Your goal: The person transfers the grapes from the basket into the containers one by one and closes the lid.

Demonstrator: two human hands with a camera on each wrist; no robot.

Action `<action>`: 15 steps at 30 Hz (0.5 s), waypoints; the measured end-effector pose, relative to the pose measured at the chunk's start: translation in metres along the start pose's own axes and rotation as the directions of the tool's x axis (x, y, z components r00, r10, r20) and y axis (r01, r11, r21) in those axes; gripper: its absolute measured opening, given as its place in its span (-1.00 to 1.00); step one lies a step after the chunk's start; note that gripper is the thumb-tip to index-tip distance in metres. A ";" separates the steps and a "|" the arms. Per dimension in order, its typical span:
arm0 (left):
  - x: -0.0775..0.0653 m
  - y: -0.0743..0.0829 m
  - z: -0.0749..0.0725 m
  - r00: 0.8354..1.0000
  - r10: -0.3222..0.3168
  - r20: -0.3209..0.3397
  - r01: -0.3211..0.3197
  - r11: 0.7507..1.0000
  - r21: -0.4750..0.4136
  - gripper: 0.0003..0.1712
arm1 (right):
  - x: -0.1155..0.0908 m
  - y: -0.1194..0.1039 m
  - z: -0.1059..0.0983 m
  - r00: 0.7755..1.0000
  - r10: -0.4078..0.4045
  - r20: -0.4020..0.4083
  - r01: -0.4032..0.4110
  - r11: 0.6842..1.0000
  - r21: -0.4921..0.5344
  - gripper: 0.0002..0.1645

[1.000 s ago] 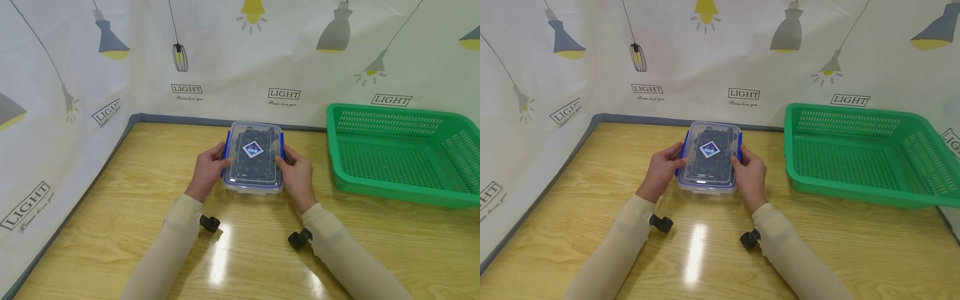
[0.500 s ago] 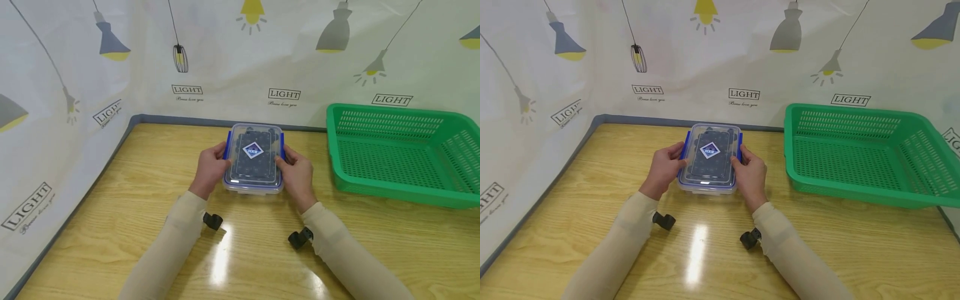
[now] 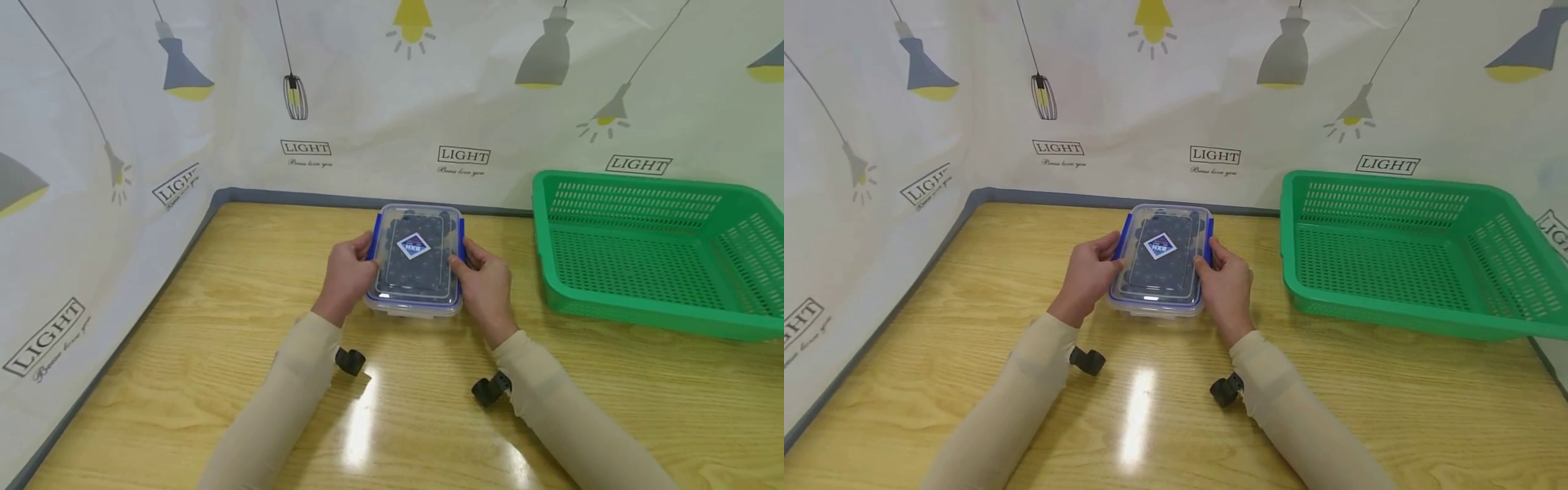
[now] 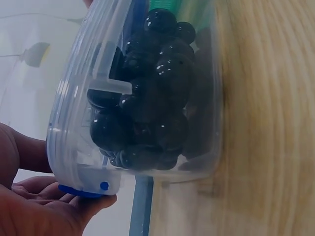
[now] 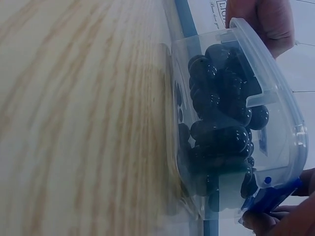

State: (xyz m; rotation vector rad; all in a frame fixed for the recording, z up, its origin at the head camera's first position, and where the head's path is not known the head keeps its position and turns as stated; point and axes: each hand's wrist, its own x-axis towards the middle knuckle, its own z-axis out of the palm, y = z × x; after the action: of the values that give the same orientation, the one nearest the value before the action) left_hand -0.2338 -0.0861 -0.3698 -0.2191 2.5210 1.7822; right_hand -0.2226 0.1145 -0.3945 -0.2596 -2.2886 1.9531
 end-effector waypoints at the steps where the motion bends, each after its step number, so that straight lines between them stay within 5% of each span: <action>1: 0.000 0.000 0.000 1.000 0.004 0.001 -0.004 1.000 -0.002 -0.30 | 0.000 0.000 0.000 1.000 -0.005 0.002 0.005 1.000 0.004 -0.39; 7: 0.002 -0.008 -0.001 0.999 0.032 0.011 -0.032 0.999 -0.036 -0.32 | 0.002 0.002 0.000 1.000 -0.009 0.014 0.009 1.000 0.003 -0.39; 15: 0.004 -0.028 0.001 0.988 0.149 0.040 -0.148 0.989 -0.030 -0.39 | 0.004 0.006 -0.007 0.997 -0.020 0.076 0.025 0.998 -0.065 -0.36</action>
State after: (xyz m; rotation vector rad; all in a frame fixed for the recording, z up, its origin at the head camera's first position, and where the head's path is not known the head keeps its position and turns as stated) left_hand -0.2334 -0.0953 -0.3970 0.0058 2.5466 1.8508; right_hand -0.2250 0.1235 -0.3989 -0.1684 -2.3948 1.9115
